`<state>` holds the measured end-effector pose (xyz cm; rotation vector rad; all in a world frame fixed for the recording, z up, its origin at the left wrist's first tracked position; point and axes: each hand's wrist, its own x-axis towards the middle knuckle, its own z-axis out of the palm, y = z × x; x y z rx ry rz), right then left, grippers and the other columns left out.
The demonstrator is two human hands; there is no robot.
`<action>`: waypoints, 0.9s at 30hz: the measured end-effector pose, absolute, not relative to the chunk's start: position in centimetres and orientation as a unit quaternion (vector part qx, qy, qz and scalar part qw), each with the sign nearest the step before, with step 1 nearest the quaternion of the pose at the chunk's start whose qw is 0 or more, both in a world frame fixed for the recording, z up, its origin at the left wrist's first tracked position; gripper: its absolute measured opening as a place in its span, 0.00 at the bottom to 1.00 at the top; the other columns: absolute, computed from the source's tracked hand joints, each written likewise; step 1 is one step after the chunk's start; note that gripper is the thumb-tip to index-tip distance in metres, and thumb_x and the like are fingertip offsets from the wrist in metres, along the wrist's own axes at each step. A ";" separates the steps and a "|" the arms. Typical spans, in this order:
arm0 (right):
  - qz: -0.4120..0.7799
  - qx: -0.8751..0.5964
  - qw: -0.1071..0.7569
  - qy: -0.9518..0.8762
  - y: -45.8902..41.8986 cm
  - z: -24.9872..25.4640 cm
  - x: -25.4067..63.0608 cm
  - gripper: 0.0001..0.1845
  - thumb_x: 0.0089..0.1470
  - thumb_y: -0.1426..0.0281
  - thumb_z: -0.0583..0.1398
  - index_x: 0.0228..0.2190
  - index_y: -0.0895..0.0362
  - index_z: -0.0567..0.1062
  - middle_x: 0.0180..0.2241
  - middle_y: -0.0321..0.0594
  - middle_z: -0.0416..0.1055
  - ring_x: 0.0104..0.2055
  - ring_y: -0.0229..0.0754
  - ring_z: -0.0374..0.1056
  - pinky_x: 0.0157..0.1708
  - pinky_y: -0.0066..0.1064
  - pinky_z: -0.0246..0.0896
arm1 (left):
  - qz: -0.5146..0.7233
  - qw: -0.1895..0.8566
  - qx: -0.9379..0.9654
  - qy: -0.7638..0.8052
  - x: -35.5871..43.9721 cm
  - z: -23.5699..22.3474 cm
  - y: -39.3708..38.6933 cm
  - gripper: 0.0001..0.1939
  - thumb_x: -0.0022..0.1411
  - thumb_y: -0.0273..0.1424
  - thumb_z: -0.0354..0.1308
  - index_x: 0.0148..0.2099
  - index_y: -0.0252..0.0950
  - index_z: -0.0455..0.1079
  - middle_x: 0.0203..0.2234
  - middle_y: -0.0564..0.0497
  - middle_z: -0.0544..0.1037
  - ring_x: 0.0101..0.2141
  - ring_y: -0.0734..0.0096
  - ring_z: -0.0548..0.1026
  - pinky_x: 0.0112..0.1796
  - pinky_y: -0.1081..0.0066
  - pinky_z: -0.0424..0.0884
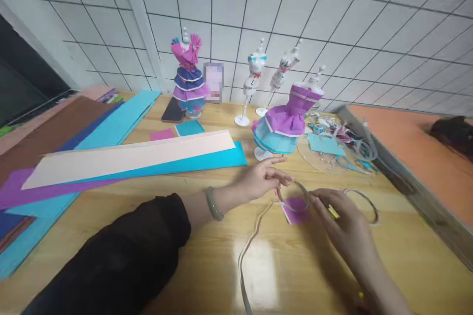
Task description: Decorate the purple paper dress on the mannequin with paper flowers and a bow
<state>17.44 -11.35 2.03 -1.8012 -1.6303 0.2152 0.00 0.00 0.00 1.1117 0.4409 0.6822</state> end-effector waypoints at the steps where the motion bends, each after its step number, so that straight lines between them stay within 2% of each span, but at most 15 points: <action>1: 0.103 -0.700 0.348 -0.615 -11.0 2.2 16.7 0.13 0.51 0.59 0.57 0.30 0.56 0.75 0.33 0.42 0.73 0.36 0.43 0.66 0.36 0.33 0.59 | 0.320 0.764 0.523 0.201 -0.1 -0.1 0.0 0.34 0.53 0.21 0.56 0.61 0.31 0.51 0.41 0.36 0.75 0.38 0.65 0.74 0.31 0.70 0.68; 7: 0.182 -0.741 0.371 -0.529 -9.4 2.9 14.1 0.17 0.50 0.56 0.57 0.30 0.56 0.76 0.29 0.40 0.73 0.27 0.40 0.62 0.28 0.30 0.56 | 0.333 0.717 0.581 0.192 -0.3 -0.3 -0.4 0.30 0.56 0.22 0.53 0.60 0.35 0.53 0.44 0.39 0.74 0.43 0.66 0.73 0.37 0.71 0.67; 15: 0.213 -0.750 0.374 -0.502 -8.9 2.8 13.9 0.17 0.49 0.55 0.58 0.29 0.57 0.74 0.22 0.36 0.68 0.23 0.36 0.56 0.24 0.29 0.51 | 0.336 0.693 0.604 0.206 -0.2 -0.2 -0.6 0.29 0.54 0.20 0.52 0.59 0.35 0.57 0.42 0.40 0.76 0.41 0.68 0.74 0.38 0.71 0.68; 20: 0.217 -0.715 0.376 -0.548 -8.9 3.2 13.8 0.15 0.51 0.57 0.57 0.27 0.56 0.73 0.24 0.37 0.68 0.26 0.37 0.59 0.27 0.30 0.53 | 0.348 0.720 0.556 0.224 -0.2 -0.1 -0.4 0.27 0.55 0.23 0.53 0.58 0.34 0.57 0.43 0.39 0.74 0.40 0.69 0.74 0.38 0.70 0.69; 24: 0.237 -0.678 0.424 -0.552 -8.3 4.0 13.3 0.12 0.49 0.59 0.60 0.28 0.55 0.76 0.31 0.40 0.73 0.32 0.41 0.65 0.33 0.32 0.58 | 0.386 0.742 0.490 0.244 -0.4 0.3 0.3 0.22 0.52 0.26 0.57 0.51 0.32 0.63 0.34 0.44 0.76 0.31 0.73 0.73 0.32 0.73 0.68; 27: 0.258 -0.655 0.456 -0.545 -7.5 4.6 12.6 0.11 0.47 0.60 0.61 0.29 0.54 0.78 0.34 0.41 0.75 0.37 0.43 0.68 0.38 0.33 0.61 | 0.403 0.766 0.436 0.246 -0.6 0.4 1.0 0.18 0.51 0.33 0.59 0.44 0.32 0.66 0.29 0.48 0.74 0.27 0.76 0.71 0.28 0.74 0.66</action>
